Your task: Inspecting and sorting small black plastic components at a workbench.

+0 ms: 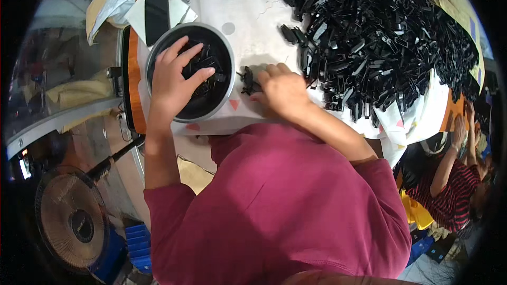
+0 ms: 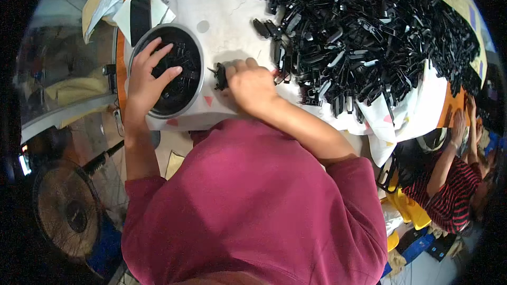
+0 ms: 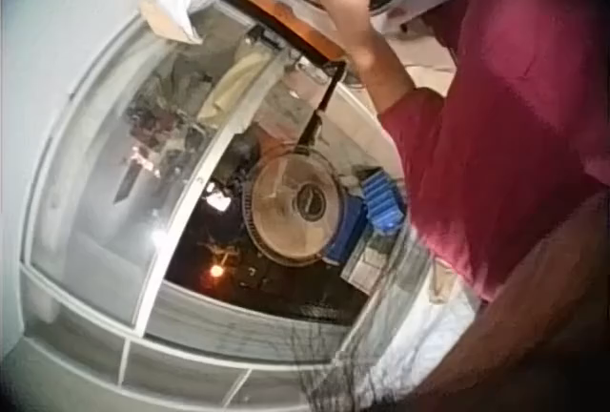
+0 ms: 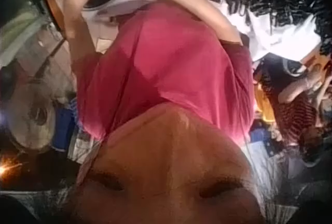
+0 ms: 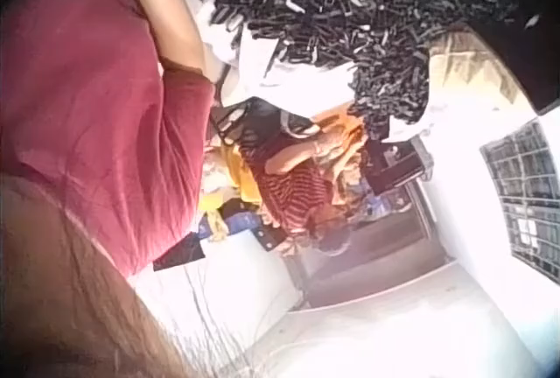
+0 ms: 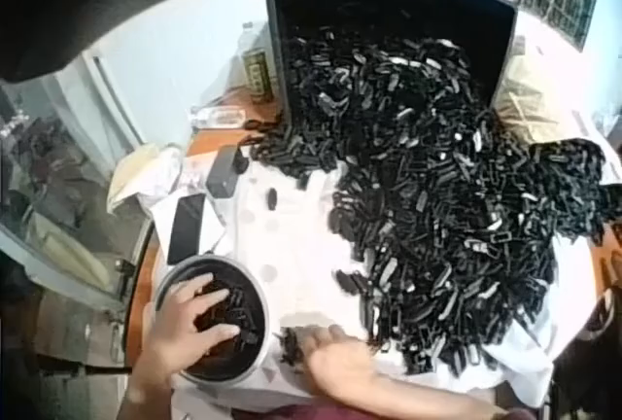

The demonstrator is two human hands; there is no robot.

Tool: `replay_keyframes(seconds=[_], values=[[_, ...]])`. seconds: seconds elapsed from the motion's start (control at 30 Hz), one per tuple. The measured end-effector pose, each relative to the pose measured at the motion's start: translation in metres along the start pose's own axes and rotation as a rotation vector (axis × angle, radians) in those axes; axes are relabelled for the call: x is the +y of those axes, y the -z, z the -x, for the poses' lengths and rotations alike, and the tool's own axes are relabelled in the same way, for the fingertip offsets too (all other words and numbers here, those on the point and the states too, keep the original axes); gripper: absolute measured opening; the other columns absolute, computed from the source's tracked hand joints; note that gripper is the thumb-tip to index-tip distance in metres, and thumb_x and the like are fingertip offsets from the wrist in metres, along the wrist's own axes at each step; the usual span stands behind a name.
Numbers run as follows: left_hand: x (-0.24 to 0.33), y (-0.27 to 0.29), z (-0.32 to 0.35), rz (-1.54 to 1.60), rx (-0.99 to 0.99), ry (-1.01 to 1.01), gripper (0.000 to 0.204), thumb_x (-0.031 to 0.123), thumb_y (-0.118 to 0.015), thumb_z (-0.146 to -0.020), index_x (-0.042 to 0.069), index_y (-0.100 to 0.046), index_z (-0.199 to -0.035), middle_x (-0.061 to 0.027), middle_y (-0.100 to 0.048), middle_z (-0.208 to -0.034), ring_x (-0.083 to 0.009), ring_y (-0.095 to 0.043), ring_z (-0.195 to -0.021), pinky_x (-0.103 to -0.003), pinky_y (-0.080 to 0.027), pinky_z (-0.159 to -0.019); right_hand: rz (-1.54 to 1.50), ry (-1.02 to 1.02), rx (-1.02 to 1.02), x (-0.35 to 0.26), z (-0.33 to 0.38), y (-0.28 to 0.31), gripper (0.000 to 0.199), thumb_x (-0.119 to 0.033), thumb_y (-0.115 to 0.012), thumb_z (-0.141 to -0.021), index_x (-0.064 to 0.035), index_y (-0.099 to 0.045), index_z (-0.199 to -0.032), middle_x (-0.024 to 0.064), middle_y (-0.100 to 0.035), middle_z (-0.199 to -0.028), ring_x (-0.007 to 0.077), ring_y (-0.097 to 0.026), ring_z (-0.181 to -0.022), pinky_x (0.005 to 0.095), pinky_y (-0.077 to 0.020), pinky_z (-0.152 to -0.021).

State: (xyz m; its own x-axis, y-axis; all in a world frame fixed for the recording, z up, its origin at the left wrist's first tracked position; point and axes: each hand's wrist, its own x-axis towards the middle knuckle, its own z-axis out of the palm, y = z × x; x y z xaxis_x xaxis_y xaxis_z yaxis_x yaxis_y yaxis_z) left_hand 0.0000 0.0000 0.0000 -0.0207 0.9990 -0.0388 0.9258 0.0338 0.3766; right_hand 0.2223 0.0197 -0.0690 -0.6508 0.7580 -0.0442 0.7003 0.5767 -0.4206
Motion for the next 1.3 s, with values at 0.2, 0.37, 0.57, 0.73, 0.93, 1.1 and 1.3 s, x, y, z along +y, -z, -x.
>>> replay_keyframes(seconds=[0.2, 0.37, 0.57, 0.73, 0.93, 1.1, 1.3], values=[[0.038, -0.025, -0.054, 0.152, -0.01, -0.33, 0.02, 0.014, -0.062, -0.072, 0.007, -0.064, -0.091, -0.0056, -0.059, -0.103, -0.0235, -0.052, -0.098, -0.032, -0.041, -0.084, 0.309, -0.063, 0.348, 0.027, 0.003, 0.027, 0.009, -0.01, -0.057, -0.064, -0.0084, -0.053, -0.072, 0.0066, -0.053, -0.073, 0.0227, -0.052, -0.07, 0.0311, -0.0454, -0.057], [0.063, -0.079, -0.111, -0.01, -0.085, -0.614, 0.018, 0.013, -0.062, -0.071, 0.007, -0.063, -0.088, -0.0057, -0.061, -0.09, -0.025, -0.054, -0.089, -0.035, -0.044, -0.078, 0.024, -0.23, 0.482, 0.052, 0.023, 0.072, 0.031, -0.004, -0.059, -0.07, -0.0024, -0.057, -0.1, 0.0113, -0.055, -0.081, 0.026, -0.056, -0.069, 0.0316, -0.0469, -0.062], [0.089, -0.074, -0.112, -0.046, -0.264, -0.587, 0.018, 0.014, -0.066, -0.069, 0.008, -0.061, -0.086, -0.0042, -0.062, -0.081, -0.0215, -0.057, -0.083, -0.033, -0.046, -0.072, -1.444, -0.465, 0.5, 0.063, 0.039, 0.087, 0.023, -0.004, -0.06, -0.079, -0.0023, -0.052, -0.1, 0.0066, -0.055, -0.081, 0.0156, -0.058, -0.061, 0.0231, -0.0474, -0.049], [0.109, -0.049, -0.068, 1.028, -0.116, -0.288, 0.037, 0.011, -0.073, -0.067, 0.008, -0.061, -0.102, -0.0061, -0.063, -0.083, -0.011, -0.058, -0.073, -0.024, -0.046, -0.069, -1.933, -0.285, 0.487, 0.053, 0.022, 0.095, 0.016, -0.012, -0.055, -0.085, -0.0004, -0.053, -0.096, 0.0127, -0.059, -0.087, 0.02, -0.063, -0.067, 0.0256, -0.0553, -0.055], [0.106, -0.043, -0.049, 1.097, -0.089, -0.257, 0.032, -0.002, -0.069, -0.069, 0.002, -0.061, -0.1, -0.006, -0.062, -0.094, -0.0095, -0.056, -0.076, -0.022, -0.046, -0.07, -1.799, -0.31, 0.32, 0.041, 0.024, 0.102, 0.013, -0.015, -0.056, -0.085, -0.0026, -0.053, -0.087, 0.0074, -0.055, -0.062, 0.0112, -0.048, -0.04, 0.0196, -0.0373, -0.036], [0.111, -0.027, -0.046, 0.483, 0.286, -0.66, 0.029, -0.002, -0.069, -0.064, 0.002, -0.063, -0.092, -0.0085, -0.064, -0.085, -0.0172, -0.059, -0.07, -0.026, -0.046, -0.065, -1.64, -0.398, 0.266, 0.041, 0.027, 0.109, 0.013, -0.014, -0.056, -0.085, -0.0038, -0.051, -0.08, 0.0051, -0.052, -0.057, 0.0085, -0.04, -0.035, 0.0186, -0.0284, -0.032], [0.107, -0.044, -0.043, 1.043, -0.047, -0.389, 0.028, 0.005, -0.068, -0.07, 0.001, -0.061, -0.097, -0.0087, -0.064, -0.093, -0.0148, -0.059, -0.077, -0.025, -0.046, -0.067, -1.682, -0.39, 0.24, 0.034, 0.025, 0.096, 0.017, -0.018, -0.055, -0.086, -0.0043, -0.049, -0.08, 0.0066, -0.055, -0.06, 0.0087, -0.041, -0.036, 0.0181, -0.0311, -0.033]])
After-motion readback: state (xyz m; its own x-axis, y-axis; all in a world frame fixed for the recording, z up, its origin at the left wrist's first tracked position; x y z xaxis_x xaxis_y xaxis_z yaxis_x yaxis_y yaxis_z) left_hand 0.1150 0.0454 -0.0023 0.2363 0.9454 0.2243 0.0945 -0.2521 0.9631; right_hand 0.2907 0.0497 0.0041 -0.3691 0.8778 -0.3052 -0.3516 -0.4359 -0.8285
